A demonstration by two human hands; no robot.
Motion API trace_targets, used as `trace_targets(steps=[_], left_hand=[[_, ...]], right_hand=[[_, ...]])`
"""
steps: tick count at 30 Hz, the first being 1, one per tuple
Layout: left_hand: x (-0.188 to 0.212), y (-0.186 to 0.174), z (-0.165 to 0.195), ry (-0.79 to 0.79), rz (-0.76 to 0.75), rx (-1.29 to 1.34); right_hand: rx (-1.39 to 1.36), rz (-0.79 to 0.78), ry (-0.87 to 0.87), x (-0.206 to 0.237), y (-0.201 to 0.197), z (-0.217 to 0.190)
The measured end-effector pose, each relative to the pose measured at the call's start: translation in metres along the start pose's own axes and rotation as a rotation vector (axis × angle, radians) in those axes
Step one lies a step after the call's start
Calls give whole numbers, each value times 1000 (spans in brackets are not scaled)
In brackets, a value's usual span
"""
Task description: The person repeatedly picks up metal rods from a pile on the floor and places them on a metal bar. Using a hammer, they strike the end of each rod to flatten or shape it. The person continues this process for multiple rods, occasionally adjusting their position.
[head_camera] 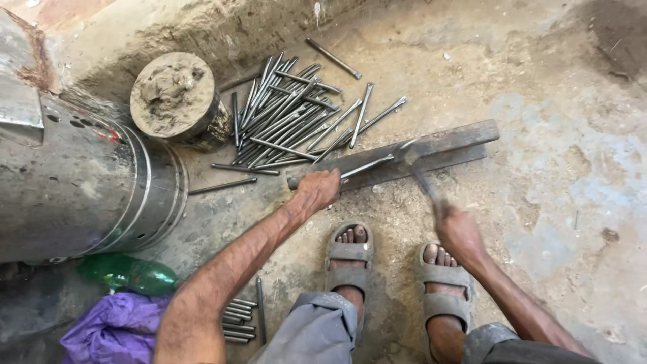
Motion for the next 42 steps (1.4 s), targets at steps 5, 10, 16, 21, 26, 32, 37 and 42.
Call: trace_targets(steps=[5,10,16,21,26,32,37,42], left_hand=[[-2,14,-2,33,90,-30],[1,22,-8,106,123,3],[8,-7,3,162,283,-71],[7,-3,9,229,193,-103],[3,8,-1,125,91,-21],[12,1,2,145,220,-9],[23,3,6,82,174,119],[26,-4,18,-8,155,255]], right_hand=[[182,-8,-150,-13,-32,-1],[-227,148,4,8,-48,-7],[218,-114,-94,-24,-28,-22],[35,-53,116,-25,-40,7],[-140,-138,99,-14,-11,4],[190,-159,17,-26,-15,33],[100,17,62,-20,-21,46],[86,-208,284,-21,-4,56]])
Point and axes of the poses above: each hand's wrist, its own x-axis away from the middle knuckle, its own y-axis out of the palm, z = x × y, the point moved 6 cm from there along -x, towards the middle knuckle, and after that the axes turned 11 degrees about x, right-handed, at the moved point
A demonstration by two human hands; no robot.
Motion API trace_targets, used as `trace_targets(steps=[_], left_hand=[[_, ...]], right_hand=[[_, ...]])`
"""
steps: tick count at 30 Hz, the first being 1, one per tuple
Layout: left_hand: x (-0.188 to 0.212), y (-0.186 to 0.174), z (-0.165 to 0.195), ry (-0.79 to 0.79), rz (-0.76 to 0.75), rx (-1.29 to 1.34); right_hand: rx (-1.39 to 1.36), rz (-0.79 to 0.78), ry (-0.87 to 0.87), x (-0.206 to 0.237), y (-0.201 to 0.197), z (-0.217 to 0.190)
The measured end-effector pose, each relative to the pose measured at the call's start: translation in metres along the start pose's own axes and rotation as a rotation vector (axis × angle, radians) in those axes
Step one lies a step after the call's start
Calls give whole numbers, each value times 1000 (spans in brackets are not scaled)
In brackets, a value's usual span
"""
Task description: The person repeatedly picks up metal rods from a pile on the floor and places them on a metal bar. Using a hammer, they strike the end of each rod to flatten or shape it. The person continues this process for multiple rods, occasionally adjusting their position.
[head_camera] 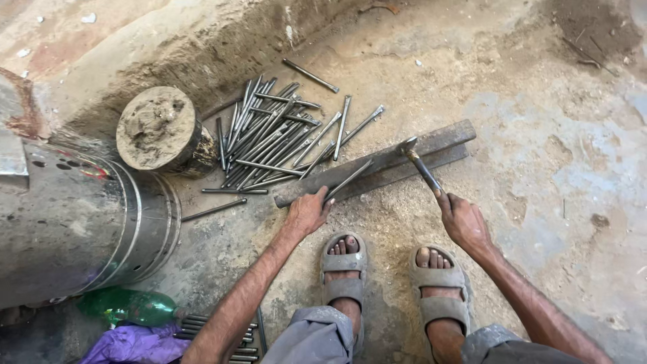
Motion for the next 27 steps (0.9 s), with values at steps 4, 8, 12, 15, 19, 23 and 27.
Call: trace_targets(steps=[4,8,12,15,19,23,27], left_hand=[[-1,-8,5,-110,-6,142],[0,-14,9,-68,22,83],[2,-13,15,-7,25,43],[3,-13,18,-25,12,54],[4,-17,21,-80,-4,-2],[4,-20,29,35,51,-44],[2,-1,24,-51,-120,-126]], right_hand=[[-29,27,-33,1,0,-2],[-57,25,-30,4,8,-3],[-84,34,-58,5,15,-4],[-90,42,-84,4,17,-3],[-97,28,-68,3,22,1],[-112,-14,-73,5,31,-1],[-94,-41,-100,14,39,-12]])
Point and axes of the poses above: each hand's wrist, its own x-axis away from the middle knuckle, its own y-axis out of the palm, z = x × y, the point moved 6 cm from there along -x, towards the middle knuckle, and after that the axes turned 11 degrees about x, right-handed, at the moved point
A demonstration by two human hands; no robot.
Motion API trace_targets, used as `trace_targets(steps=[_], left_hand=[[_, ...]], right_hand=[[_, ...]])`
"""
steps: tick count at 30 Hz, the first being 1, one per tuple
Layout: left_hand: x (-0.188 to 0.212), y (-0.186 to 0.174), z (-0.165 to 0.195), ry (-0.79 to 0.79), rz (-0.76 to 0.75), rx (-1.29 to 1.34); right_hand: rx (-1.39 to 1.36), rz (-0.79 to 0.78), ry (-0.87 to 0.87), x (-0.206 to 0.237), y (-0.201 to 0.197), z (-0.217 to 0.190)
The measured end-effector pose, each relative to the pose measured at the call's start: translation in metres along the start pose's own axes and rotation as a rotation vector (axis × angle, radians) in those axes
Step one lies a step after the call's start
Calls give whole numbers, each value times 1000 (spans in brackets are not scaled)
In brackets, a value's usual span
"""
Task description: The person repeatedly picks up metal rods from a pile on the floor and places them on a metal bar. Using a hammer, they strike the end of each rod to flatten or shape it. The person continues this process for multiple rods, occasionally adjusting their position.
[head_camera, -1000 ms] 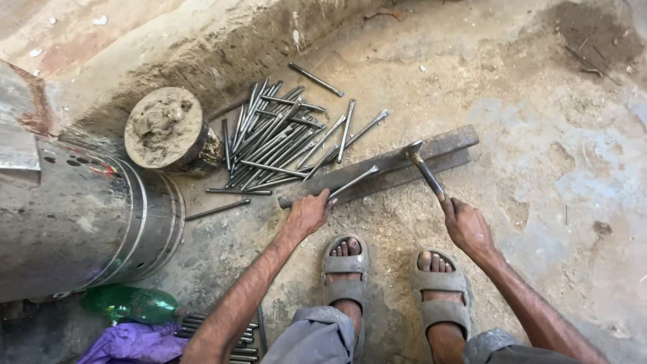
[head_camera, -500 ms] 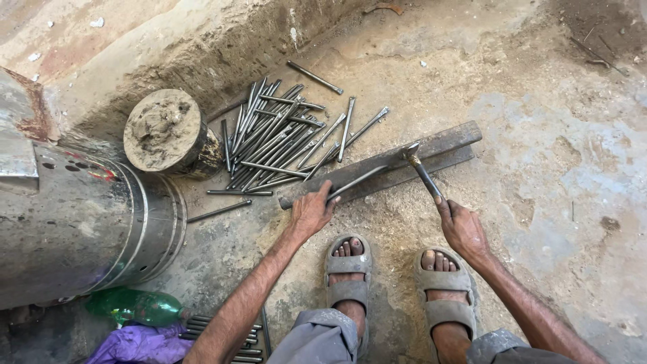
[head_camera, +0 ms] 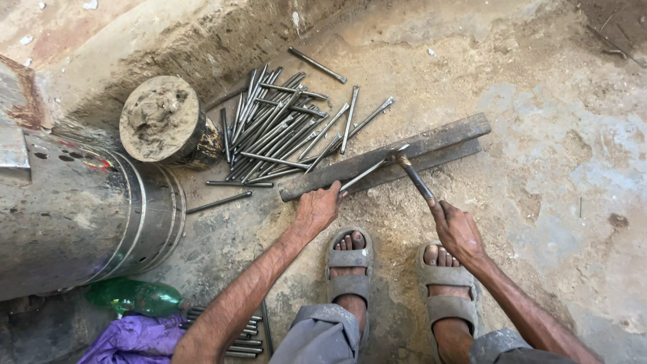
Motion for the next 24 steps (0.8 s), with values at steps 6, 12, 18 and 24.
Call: trace_targets(steps=[6,12,18,24], left_hand=[[-6,5,1,45,25,-97],[-8,17,-5,54,44,-145],[-10,17,-5,12,34,-167],[-7,13,3,63,14,-238]], right_hand=[[33,-42,29,13,-25,-31],[-222,42,-80,31,-91,-57],[-408,463,-437,42,-96,-62],[161,229,-267,3,-59,-41]])
Point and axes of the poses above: each hand's wrist, its own x-axis away from the middle knuckle, its own y-axis out of the palm, z = x × y, the point moved 6 cm from there along -x, towards the middle knuckle, and after that the axes turned 11 degrees about x, right-handed, at the moved point
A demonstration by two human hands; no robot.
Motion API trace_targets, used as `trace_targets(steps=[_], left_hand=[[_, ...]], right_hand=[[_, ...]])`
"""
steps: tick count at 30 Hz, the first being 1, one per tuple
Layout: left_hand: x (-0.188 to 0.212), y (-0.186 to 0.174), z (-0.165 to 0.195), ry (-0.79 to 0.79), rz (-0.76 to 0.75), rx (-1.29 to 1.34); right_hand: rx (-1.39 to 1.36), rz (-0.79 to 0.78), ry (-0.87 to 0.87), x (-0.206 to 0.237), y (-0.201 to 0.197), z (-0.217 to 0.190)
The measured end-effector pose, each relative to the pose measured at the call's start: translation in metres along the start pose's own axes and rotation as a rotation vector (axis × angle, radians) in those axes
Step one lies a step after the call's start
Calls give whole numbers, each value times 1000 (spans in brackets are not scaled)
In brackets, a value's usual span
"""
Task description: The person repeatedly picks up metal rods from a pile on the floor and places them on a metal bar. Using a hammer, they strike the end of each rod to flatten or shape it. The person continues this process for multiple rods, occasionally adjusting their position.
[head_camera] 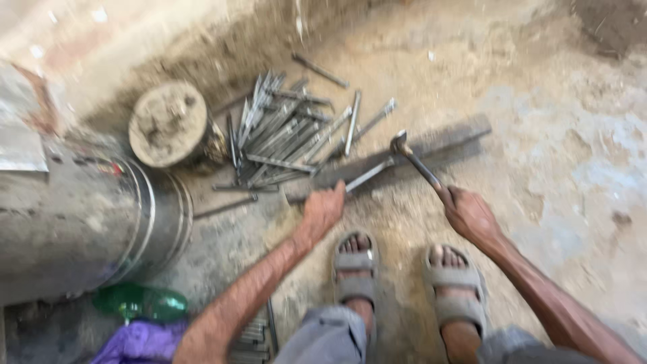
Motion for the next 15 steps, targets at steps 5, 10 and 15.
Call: trace_targets(steps=[5,10,15], left_hand=[[-3,12,-6,23,54,-2],[-7,17,-13,-4,45,13],[-6,17,-11,4,177,-2]], right_hand=[[-292,6,159,7,-5,19],[53,-173,146,20,22,2],[-25,-13,16,25,-4,-3]])
Point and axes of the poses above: each hand's wrist, its own x-axis away from the middle knuckle, its own y-axis out of the palm, z = x × y, the point moved 6 cm from there along -x, towards the middle knuckle, and after that the axes turned 11 degrees about x, right-handed, at the moved point
